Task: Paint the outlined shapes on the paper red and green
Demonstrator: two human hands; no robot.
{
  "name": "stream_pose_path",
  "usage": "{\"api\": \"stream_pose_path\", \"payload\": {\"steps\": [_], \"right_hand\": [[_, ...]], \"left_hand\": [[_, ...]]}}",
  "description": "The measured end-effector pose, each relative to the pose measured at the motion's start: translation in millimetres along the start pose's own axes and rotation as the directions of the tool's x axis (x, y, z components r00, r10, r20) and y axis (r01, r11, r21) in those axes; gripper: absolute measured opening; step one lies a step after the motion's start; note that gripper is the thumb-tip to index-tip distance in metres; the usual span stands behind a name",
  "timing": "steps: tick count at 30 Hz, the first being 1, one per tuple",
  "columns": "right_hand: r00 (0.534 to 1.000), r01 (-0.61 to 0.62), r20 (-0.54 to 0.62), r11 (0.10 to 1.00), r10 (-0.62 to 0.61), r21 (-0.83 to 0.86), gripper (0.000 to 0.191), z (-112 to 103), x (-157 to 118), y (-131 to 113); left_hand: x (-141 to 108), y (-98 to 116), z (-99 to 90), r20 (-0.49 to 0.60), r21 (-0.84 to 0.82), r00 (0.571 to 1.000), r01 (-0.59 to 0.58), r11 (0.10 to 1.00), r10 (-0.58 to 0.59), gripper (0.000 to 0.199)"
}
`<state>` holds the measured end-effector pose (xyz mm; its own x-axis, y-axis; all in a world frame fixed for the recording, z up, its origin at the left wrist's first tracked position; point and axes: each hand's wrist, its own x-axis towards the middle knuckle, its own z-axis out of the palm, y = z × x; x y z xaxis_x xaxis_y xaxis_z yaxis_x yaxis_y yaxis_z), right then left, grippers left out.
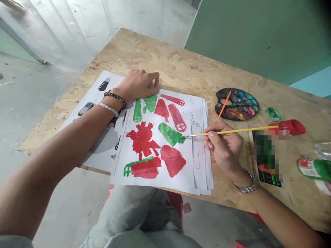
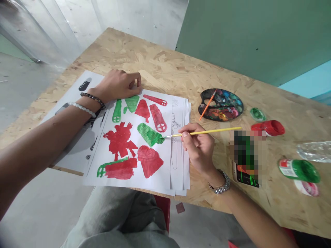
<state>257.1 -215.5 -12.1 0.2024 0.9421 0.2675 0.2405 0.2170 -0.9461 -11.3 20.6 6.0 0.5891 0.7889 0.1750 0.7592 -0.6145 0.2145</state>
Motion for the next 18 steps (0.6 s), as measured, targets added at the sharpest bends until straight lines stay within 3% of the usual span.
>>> {"api": "stream_pose_path", "payload": {"steps": [6, 11, 18], "right_hand": [[1.0, 0.001, 0.008, 1.0, -0.001, 0.022, 0.019, 1.1, 0.5, -0.4], [0.995, 0.017, -0.095, 0.996, -0.009, 0.092, 0.013, 0.5, 1.3, 0.8], [0.985, 0.009, -0.17, 0.989, 0.017, 0.151, 0.017, -2.1, 5.4, -0.3]], "left_hand": [[-0.1, -1.9, 0.5, -0.005, 0.001, 1.0, -0.011, 1.0, 0.011, 0.041], [2.1, -3.7, 4.8, -0.02, 0.004, 1.0, -0.011, 1.0, 0.011, 0.038], [3.2, -3.1, 7.0, -0.058, 0.026, 0.998, 0.018, 0.999, -0.017, 0.031]]}}
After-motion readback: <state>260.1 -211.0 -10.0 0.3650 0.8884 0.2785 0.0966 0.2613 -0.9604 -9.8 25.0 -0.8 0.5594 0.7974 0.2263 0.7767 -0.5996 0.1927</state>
